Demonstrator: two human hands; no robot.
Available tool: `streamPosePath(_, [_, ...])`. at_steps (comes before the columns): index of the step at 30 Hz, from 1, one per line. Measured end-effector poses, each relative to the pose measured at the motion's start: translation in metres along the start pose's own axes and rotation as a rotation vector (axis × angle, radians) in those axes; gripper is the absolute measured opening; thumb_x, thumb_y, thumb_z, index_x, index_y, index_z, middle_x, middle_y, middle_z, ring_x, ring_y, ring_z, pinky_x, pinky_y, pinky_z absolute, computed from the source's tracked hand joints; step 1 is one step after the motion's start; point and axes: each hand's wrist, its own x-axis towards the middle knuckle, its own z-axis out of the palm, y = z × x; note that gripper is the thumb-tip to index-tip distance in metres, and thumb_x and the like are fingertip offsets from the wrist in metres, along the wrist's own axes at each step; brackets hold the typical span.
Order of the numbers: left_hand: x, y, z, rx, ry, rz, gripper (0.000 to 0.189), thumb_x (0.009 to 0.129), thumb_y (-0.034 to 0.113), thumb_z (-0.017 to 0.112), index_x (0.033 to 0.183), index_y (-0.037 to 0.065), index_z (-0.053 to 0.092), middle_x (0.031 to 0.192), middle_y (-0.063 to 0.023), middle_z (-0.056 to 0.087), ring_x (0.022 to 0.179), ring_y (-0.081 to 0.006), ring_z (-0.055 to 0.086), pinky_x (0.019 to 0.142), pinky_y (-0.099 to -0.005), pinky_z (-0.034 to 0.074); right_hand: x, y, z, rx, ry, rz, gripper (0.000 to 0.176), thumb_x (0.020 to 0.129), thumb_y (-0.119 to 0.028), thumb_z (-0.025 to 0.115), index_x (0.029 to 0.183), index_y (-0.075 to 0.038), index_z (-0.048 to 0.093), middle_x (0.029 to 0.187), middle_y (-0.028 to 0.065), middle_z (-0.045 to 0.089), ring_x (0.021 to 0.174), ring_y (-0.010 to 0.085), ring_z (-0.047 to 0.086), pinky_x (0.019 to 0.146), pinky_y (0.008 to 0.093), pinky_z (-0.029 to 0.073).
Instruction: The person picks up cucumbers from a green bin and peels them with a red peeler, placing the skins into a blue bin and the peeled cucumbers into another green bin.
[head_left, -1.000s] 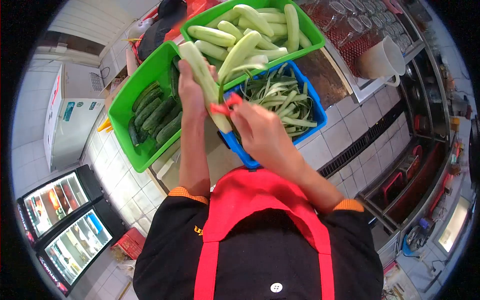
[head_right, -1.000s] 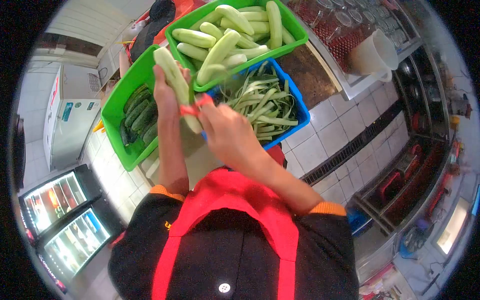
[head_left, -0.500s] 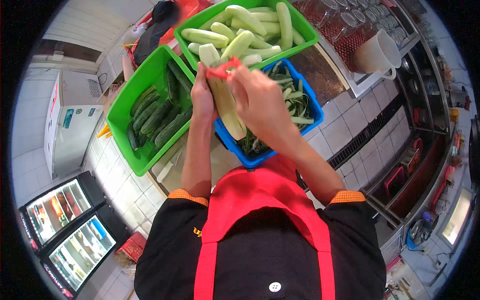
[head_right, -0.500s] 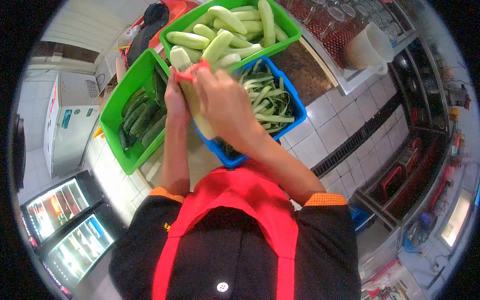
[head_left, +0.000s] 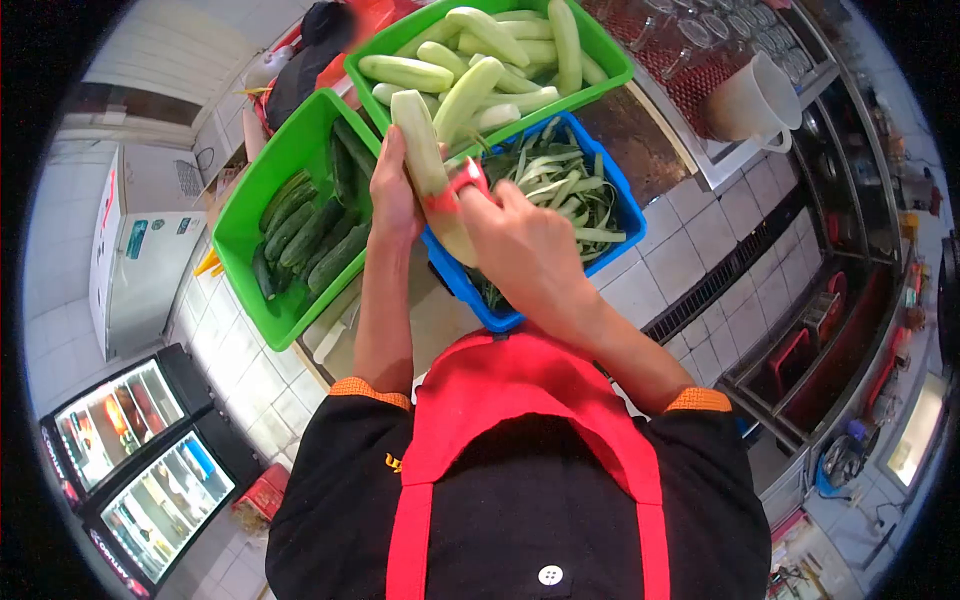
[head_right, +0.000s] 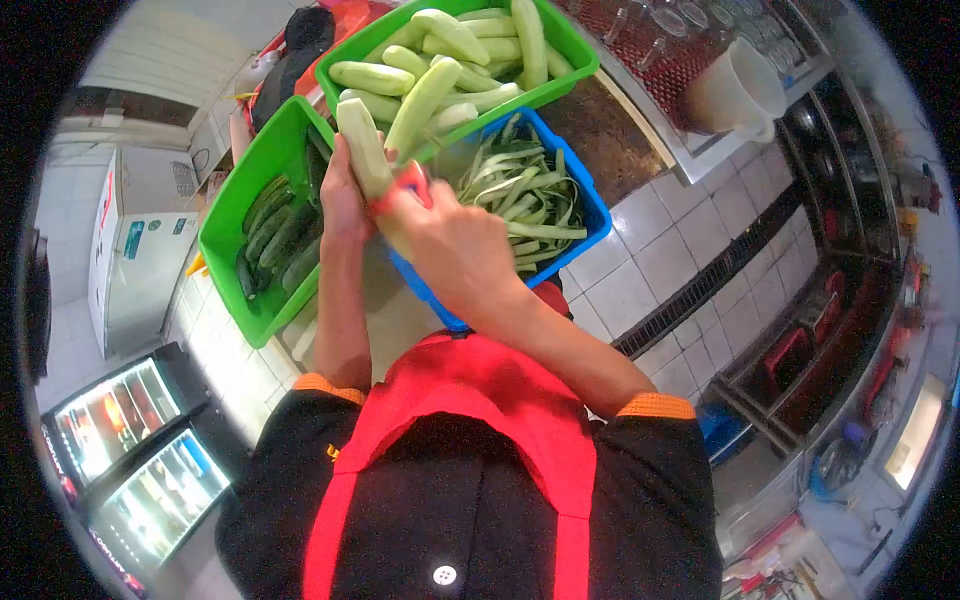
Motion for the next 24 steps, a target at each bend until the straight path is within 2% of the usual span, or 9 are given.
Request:
streamPosePath(5, [0.009, 0.006, -0.019, 0.049, 0.068, 0.101, 0.059, 0.102, 0.057, 0.032, 0.130, 0.007, 0.047, 0.114, -0.0089, 0.057, 0.095, -0.0232, 0.059, 0.081, -0.0418, 0.053, -0.038, 0.007, -0.027, 0.157, -0.226, 0.100, 0.008, 0.094, -0.013, 0.056, 0.096, -0.005, 0.056, 0.077, 0.0189, 0.059, 0.072, 0.0394, 0.062, 0.064, 0.0472, 0.050])
streamPosePath(7, [0.010, 0.009, -0.015, -0.002, 0.064, 0.091, 0.057, 0.102, 0.057, 0.033, 0.123, 0.007, 0.050, 0.110, -0.0076, 0.057, 0.091, -0.0229, 0.058, 0.079, -0.0414, 0.053, -0.031, 0.007, -0.026, 0.385, -0.014, 0.141, 0.010, 0.094, -0.013, 0.059, 0.093, -0.003, 0.056, 0.078, 0.0202, 0.060, 0.074, 0.0393, 0.061, 0.066, 0.0471, 0.047])
streamPosePath(10, [0.013, 0.004, -0.007, -0.052, 0.079, 0.108, 0.058, 0.102, 0.058, 0.031, 0.122, 0.007, 0.051, 0.109, -0.0071, 0.057, 0.090, -0.0228, 0.058, 0.078, -0.0427, 0.052, -0.023, 0.011, 0.003, 0.307, 0.062, 0.021, 0.014, 0.096, -0.021, 0.055, 0.098, -0.008, 0.057, 0.077, 0.0206, 0.060, 0.069, 0.0439, 0.063, 0.060, 0.0527, 0.051])
streamPosePath(15, [0.018, 0.012, -0.017, -0.069, 0.115, 0.169, 0.059, 0.101, 0.058, 0.031, 0.121, 0.006, 0.051, 0.105, -0.0063, 0.057, 0.092, -0.0226, 0.057, 0.076, -0.0429, 0.051, -0.062, 0.017, -0.009, 0.219, -0.210, 0.135, 0.012, 0.095, -0.019, 0.056, 0.098, -0.007, 0.057, 0.081, 0.0208, 0.062, 0.073, 0.0443, 0.063, 0.066, 0.0549, 0.050])
streamPosePath(18, [0.019, 0.017, -0.012, -0.084, 0.125, 0.175, 0.059, 0.102, 0.058, 0.031, 0.119, 0.006, 0.051, 0.101, -0.0062, 0.056, 0.092, -0.0227, 0.056, 0.075, -0.0436, 0.051, -0.069, 0.032, -0.001, 0.394, -0.104, 0.129, 0.013, 0.095, -0.018, 0.056, 0.098, -0.005, 0.056, 0.081, 0.0220, 0.064, 0.077, 0.0452, 0.063, 0.069, 0.0541, 0.050])
streamPosePath(20, [0.024, 0.024, -0.001, -0.026, 0.224, 0.131, 0.058, 0.102, 0.057, 0.029, 0.128, 0.009, 0.049, 0.107, -0.0067, 0.054, 0.097, -0.0261, 0.054, 0.082, -0.0467, 0.051, -0.069, 0.038, -0.012, 0.441, -0.077, 0.120, 0.016, 0.098, -0.020, 0.053, 0.102, -0.004, 0.055, 0.077, 0.0191, 0.066, 0.064, 0.0359, 0.066, 0.057, 0.0468, 0.051])
streamPosePath(22, [0.038, 0.030, 0.008, -0.014, 0.200, 0.093, 0.059, 0.103, 0.056, 0.028, 0.132, 0.008, 0.047, 0.118, -0.0096, 0.054, 0.104, -0.0281, 0.055, 0.088, -0.0491, 0.050, -0.067, 0.039, -0.038, 0.874, -0.418, 0.637, 0.022, 0.103, -0.025, 0.047, 0.113, -0.006, 0.050, 0.073, 0.0138, 0.066, 0.048, 0.0208, 0.060, 0.044, 0.0349, 0.047])
streamPosePath(23, [0.052, 0.032, 0.011, -0.033, 0.181, 0.190, 0.058, 0.103, 0.054, 0.028, 0.133, 0.008, 0.046, 0.123, -0.0105, 0.053, 0.108, -0.0292, 0.055, 0.092, -0.0503, 0.049, -0.077, 0.057, -0.029, 1.164, -0.439, 0.624, 0.026, 0.105, -0.028, 0.043, 0.123, -0.008, 0.044, 0.070, 0.0101, 0.064, 0.041, 0.0106, 0.052, 0.038, 0.0255, 0.042])
streamPosePath(24, [0.067, 0.028, 0.011, -0.050, 0.164, 0.276, 0.057, 0.104, 0.053, 0.028, 0.134, 0.008, 0.046, 0.128, -0.0114, 0.052, 0.113, -0.0303, 0.055, 0.096, -0.0515, 0.048, -0.083, 0.061, -0.032, 1.198, -0.394, 0.655, 0.027, 0.105, -0.029, 0.042, 0.123, -0.008, 0.042, 0.068, 0.0110, 0.063, 0.040, 0.0119, 0.051, 0.037, 0.0251, 0.041])
